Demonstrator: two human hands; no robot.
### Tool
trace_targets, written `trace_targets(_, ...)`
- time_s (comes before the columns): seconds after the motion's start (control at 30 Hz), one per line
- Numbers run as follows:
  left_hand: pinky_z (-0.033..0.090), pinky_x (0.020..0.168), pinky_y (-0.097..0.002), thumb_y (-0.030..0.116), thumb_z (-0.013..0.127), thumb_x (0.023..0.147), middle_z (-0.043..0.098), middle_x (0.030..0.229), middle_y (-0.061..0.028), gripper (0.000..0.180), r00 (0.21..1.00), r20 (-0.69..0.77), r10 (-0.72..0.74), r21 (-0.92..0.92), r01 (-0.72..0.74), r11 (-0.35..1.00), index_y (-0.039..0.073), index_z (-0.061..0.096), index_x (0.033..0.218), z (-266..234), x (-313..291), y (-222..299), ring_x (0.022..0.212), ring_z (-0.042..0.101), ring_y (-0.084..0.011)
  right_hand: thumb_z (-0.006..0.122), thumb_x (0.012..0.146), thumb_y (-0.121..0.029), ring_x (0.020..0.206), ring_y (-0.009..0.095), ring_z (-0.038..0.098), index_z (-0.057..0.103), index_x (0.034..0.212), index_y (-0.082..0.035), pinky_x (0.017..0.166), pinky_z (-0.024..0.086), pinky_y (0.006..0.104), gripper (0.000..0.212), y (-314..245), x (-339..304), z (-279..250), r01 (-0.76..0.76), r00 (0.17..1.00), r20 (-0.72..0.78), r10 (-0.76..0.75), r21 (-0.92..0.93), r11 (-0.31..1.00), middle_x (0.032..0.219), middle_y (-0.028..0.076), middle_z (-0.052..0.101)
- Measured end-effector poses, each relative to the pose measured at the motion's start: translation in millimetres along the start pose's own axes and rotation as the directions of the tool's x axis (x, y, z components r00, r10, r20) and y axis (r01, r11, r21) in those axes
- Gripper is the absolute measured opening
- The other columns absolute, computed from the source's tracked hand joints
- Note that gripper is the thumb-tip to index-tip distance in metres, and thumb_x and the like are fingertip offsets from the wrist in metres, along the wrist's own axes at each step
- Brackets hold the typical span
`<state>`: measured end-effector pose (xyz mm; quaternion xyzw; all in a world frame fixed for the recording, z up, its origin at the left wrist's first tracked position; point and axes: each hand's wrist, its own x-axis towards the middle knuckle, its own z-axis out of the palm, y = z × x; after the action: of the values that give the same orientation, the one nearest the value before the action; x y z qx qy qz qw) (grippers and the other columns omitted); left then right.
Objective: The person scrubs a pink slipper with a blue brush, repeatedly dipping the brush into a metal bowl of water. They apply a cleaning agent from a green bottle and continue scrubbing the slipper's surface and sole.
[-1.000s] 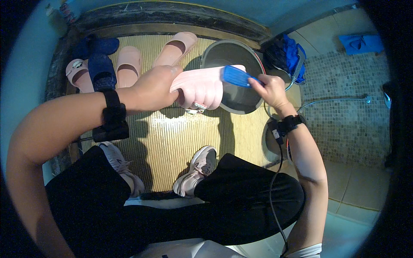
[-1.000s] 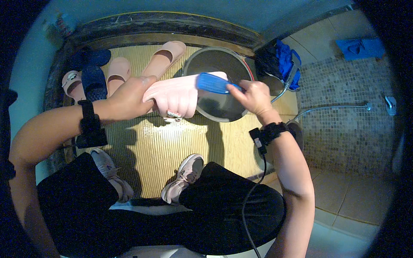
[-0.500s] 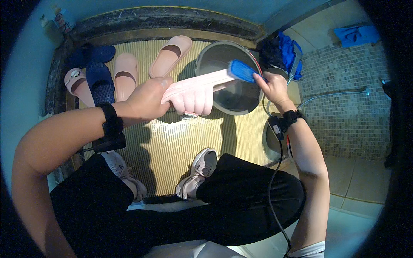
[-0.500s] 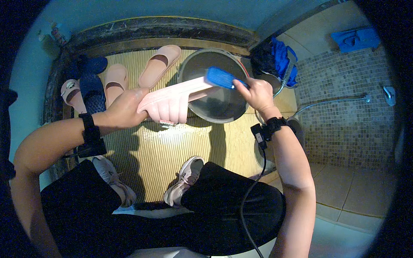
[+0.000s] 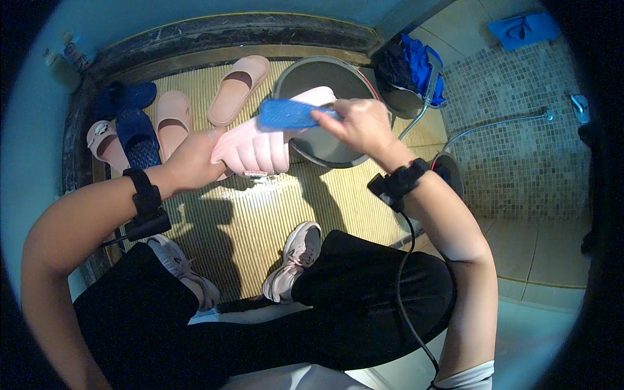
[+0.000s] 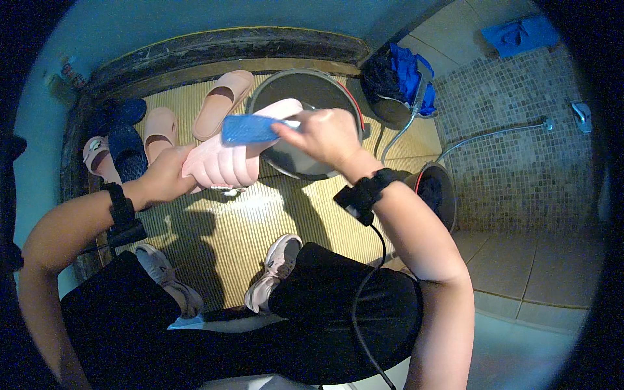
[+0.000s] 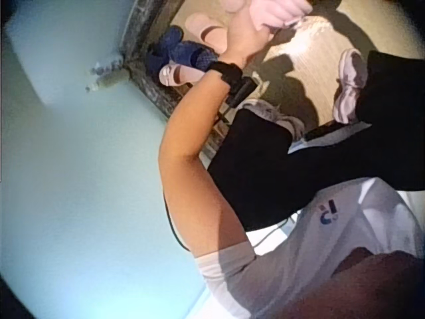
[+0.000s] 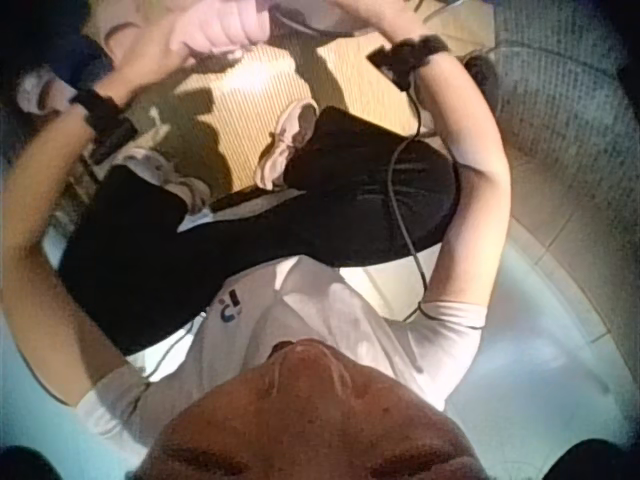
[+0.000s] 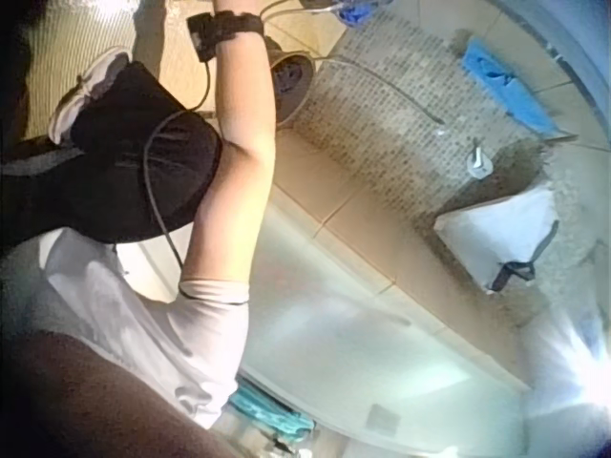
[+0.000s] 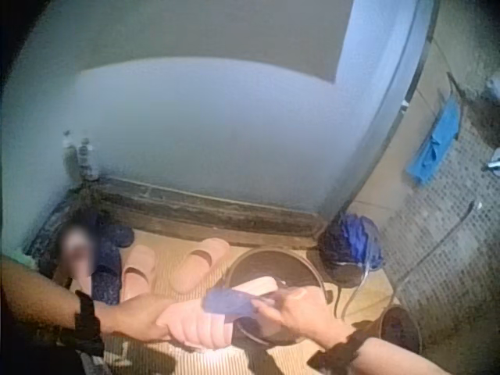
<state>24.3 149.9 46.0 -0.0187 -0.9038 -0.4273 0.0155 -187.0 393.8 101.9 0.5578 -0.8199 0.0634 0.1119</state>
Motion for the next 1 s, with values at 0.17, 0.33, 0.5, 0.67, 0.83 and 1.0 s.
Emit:
trace_targets(0.17, 0.05, 0.078, -0.0351, 0.024, 0.075, 0.076, 0.066, 0.095, -0.0195, 0.044, 0.982, 0.139, -0.13, -0.099, 0.144, 0.985, 0.0, 0.058, 0.108, -13.9, 11.2, -25.2, 0.088, 0.066, -0.028, 0.042, 0.087, -0.067, 0.072, 0.037, 0.066, 0.069, 0.069, -0.003, 0.066, 0.052, 0.0456, 0.073, 62.2, -10.8, -16.2, -0.5, 0.843, 0.166, 0.512, -0.11, 0.859, 0.068, 0.021, 0.064)
trace_targets(0.33, 0.05, 0.079, -0.0298, 0.016, 0.072, 0.081, 0.066, 0.103, -0.0082, 0.044, 0.922, 0.369, -0.116, -0.294, 0.235, 0.927, 0.001, 0.055, 0.118, -21.4, 15.1, -38.2, 0.092, 0.063, -0.0175, 0.05, 0.089, -0.062, 0.054, 0.022, 0.056, 0.066, 0.066, 0.001, 0.057, 0.045, 0.0375, 0.069, 76.3, -31.2, -9.1, -0.647, 0.762, 0.189, 0.62, 0.167, 0.744, 0.053, 0.013, 0.054)
trace_targets(0.5, 0.052, 0.074, -0.0233, 0.011, 0.067, 0.086, 0.064, 0.109, -0.0057, 0.047, 0.694, 0.666, -0.273, -0.369, 0.624, 0.689, 0.002, 0.05, 0.129, -20.5, 19.7, -27.3, 0.09, 0.062, -0.0106, 0.049, 0.089, -0.061, 0.06, 0.03, 0.06, 0.068, 0.069, -0.002, 0.06, 0.048, 0.0411, 0.065, 37.3, -18.9, 13.7, -0.43, 0.889, 0.24, 0.389, 0.151, 0.89, 0.059, 0.017, 0.059)
trace_targets(0.67, 0.059, 0.064, -0.0268, 0.024, 0.066, 0.089, 0.064, 0.106, -0.0093, 0.051, 0.68, 0.581, -0.447, -0.381, 0.712, 0.59, 0.0, 0.047, 0.13, -23.5, 23.4, -22.1, 0.085, 0.066, -0.0136, 0.043, 0.088, -0.065, 0.064, 0.035, 0.065, 0.071, 0.068, -0.006, 0.06, 0.051, 0.0435, 0.068, 28.9, -15.9, 14.6, -0.137, 0.912, 0.384, 0.142, -0.042, 0.99, 0.062, 0.019, 0.062)
trace_targets(0.83, 0.059, 0.064, -0.0262, 0.028, 0.066, 0.089, 0.063, 0.107, -0.0095, 0.06, 0.713, 0.521, -0.47, -0.369, 0.684, 0.629, 0.0, 0.04, 0.135, -32.4, 27.9, -28.7, 0.086, 0.066, -0.0142, 0.046, 0.086, -0.066, 0.063, 0.034, 0.065, 0.069, 0.062, -0.006, 0.058, 0.052, 0.0434, 0.068, 71.6, -16.8, -7.8, -0.341, 0.842, 0.357, 0.405, -0.231, 0.911, 0.062, 0.017, 0.064)
trace_targets(1.0, 0.058, 0.06, -0.0265, 0.028, 0.066, 0.089, 0.064, 0.105, -0.007, 0.056, 0.722, 0.459, -0.518, -0.32, 0.678, 0.662, 0.005, 0.044, 0.134, -31.0, 31.4, -35.7, 0.083, 0.065, -0.0131, 0.044, 0.089, -0.063, 0.062, 0.034, 0.065, 0.071, 0.068, -0.007, 0.061, 0.052, 0.0419, 0.065, 21.2, -6.6, 16.8, -0.083, 0.903, 0.422, 0.081, -0.014, 0.996, 0.063, 0.017, 0.064)
